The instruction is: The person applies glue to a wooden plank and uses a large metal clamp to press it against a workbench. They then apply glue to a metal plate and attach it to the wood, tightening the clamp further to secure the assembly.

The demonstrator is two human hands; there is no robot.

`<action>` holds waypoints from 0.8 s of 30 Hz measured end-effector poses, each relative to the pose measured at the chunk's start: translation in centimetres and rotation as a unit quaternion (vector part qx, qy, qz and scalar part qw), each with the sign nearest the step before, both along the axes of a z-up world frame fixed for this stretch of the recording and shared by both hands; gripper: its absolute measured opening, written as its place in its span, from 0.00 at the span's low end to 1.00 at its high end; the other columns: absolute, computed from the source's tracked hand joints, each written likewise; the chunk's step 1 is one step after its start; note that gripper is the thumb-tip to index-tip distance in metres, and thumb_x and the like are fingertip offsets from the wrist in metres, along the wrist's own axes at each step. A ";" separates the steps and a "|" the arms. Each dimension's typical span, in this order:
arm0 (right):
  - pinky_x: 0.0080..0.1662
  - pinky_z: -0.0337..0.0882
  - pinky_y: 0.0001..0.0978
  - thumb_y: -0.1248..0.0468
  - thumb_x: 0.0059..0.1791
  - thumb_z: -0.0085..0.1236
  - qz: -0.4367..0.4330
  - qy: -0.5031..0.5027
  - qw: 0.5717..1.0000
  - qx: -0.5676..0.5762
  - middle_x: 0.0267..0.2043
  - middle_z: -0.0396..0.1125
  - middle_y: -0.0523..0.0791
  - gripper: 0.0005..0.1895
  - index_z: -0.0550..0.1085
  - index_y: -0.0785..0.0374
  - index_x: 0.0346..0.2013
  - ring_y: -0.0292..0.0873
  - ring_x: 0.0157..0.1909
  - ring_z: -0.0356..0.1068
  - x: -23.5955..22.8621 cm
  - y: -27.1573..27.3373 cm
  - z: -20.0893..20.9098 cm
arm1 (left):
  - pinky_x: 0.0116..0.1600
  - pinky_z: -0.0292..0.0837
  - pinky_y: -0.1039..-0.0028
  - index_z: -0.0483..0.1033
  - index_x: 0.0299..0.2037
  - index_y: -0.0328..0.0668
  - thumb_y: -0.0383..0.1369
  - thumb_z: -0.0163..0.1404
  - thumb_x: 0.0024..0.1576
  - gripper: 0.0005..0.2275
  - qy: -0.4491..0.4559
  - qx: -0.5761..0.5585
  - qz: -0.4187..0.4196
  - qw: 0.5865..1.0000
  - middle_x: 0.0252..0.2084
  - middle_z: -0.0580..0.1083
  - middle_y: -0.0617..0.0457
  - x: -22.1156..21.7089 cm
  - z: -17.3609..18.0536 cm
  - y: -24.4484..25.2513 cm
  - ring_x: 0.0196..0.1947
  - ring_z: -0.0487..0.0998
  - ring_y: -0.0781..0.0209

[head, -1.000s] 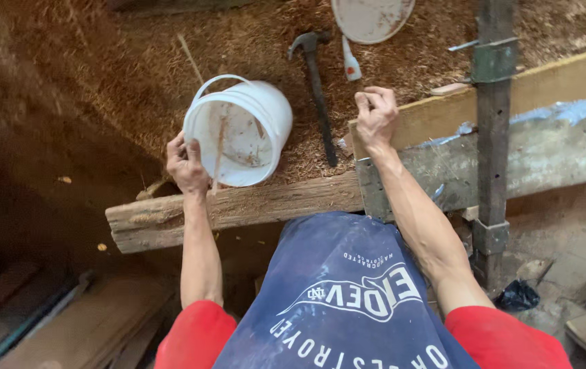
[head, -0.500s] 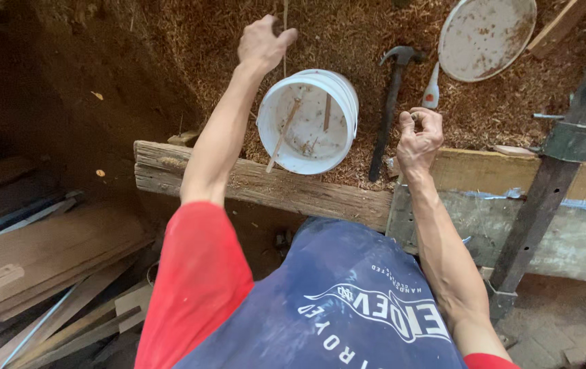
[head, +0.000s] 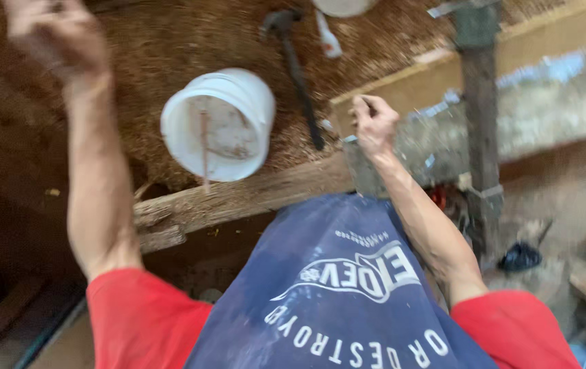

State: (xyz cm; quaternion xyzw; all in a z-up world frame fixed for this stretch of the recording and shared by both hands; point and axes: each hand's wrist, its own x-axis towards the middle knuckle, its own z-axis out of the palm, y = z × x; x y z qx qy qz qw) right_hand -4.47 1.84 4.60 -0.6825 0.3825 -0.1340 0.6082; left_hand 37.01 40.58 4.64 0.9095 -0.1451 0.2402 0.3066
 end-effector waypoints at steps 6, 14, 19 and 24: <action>0.33 0.75 0.25 0.58 0.57 0.51 0.032 -0.060 0.986 0.151 0.35 0.76 0.47 0.17 0.74 0.68 0.54 0.33 0.31 0.72 -2.5 1.2 2.6 | 0.46 0.82 0.66 0.78 0.40 0.35 0.27 0.55 0.70 0.06 -0.201 -0.033 -0.263 0.943 0.36 0.79 0.46 -13.7 16.2 -12.3 0.38 0.82 0.57; 0.42 0.77 0.33 0.58 0.58 0.47 0.013 -0.244 0.835 0.493 0.42 0.75 0.52 0.15 0.72 0.66 0.51 0.42 0.37 0.73 -8.9 -3.7 8.1 | 0.48 0.83 0.70 0.79 0.43 0.35 0.22 0.58 0.59 0.04 -0.027 -0.131 -0.518 0.845 0.47 0.77 0.44 -42.6 12.1 -28.4 0.46 0.83 0.53; 0.38 0.76 0.36 0.65 0.59 0.52 -0.051 -0.177 0.891 0.416 0.38 0.71 0.47 0.09 0.72 0.66 0.52 0.42 0.35 0.72 -14.9 -7.7 6.1 | 0.59 0.79 0.64 0.81 0.44 0.42 0.26 0.59 0.52 0.10 0.020 -0.059 -0.549 0.833 0.53 0.76 0.49 -49.3 8.5 -29.4 0.55 0.80 0.50; 0.40 0.78 0.35 0.66 0.56 0.53 -0.040 -0.152 0.904 0.398 0.40 0.72 0.45 0.11 0.73 0.66 0.52 0.39 0.37 0.74 -18.6 -9.5 4.3 | 0.56 0.77 0.64 0.80 0.44 0.48 0.27 0.61 0.54 0.09 0.072 -0.044 -0.514 0.853 0.52 0.76 0.53 -52.6 7.2 -31.0 0.54 0.80 0.52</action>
